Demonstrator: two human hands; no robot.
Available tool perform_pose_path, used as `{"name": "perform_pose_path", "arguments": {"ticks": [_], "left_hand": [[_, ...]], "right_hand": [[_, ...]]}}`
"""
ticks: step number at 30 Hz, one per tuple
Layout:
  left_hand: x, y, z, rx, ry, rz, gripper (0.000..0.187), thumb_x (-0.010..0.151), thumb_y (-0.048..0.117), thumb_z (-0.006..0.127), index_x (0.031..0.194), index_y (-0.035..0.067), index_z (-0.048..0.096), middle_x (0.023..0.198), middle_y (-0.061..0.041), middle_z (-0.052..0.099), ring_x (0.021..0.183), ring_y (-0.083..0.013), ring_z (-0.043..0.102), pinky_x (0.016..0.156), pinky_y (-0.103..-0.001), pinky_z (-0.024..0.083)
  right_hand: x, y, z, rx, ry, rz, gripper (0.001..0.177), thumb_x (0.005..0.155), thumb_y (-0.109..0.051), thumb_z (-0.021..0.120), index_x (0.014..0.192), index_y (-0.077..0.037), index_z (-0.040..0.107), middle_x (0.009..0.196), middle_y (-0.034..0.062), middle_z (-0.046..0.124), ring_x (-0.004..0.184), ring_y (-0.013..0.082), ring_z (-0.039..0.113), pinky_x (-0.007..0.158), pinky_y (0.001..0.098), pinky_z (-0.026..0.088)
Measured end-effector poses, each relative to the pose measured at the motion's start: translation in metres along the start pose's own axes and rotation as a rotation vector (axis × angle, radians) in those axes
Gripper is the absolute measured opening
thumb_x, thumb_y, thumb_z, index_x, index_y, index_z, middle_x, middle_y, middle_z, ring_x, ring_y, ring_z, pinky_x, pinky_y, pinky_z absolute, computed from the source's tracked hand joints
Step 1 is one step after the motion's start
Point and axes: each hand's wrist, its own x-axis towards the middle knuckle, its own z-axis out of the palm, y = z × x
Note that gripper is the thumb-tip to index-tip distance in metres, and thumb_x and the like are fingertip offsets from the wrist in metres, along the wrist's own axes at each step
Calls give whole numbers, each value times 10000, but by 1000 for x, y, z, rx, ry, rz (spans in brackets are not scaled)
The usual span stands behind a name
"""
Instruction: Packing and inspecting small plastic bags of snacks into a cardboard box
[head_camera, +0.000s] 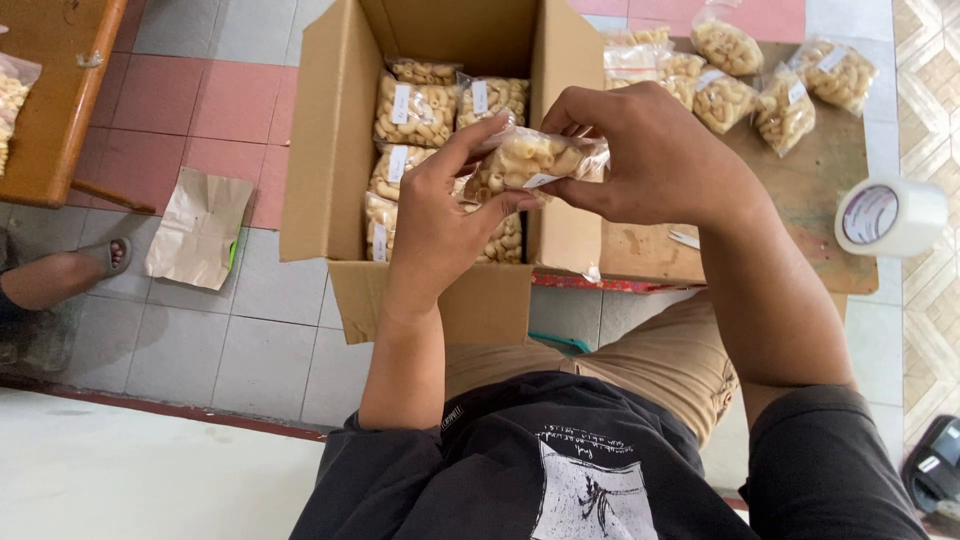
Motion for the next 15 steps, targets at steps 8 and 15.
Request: {"name": "perform_pose_path", "arguments": {"ticks": [8,15], "left_hand": [[-3,-44,-18,330,-34,-217,1002,918,636,604,1602,25,200,1643,-237,367,1485,-430,399,1198,-523,341],[4,-49,-16,415,-280,-426,958,934,704,417,1619,68,207,1663,-272,240,1518,-438,242,1219,-562,208]], "right_hand": [[87,44,14,-326,30,-1,442,833,-297,821,1223,-129,699,1002,62,796,883,339,746,699,521,551],[164,85,67,-804,-312,136,493,859,-213,729,1332,-190,590,842,31,702,649,201,644,516,306,551]]}}
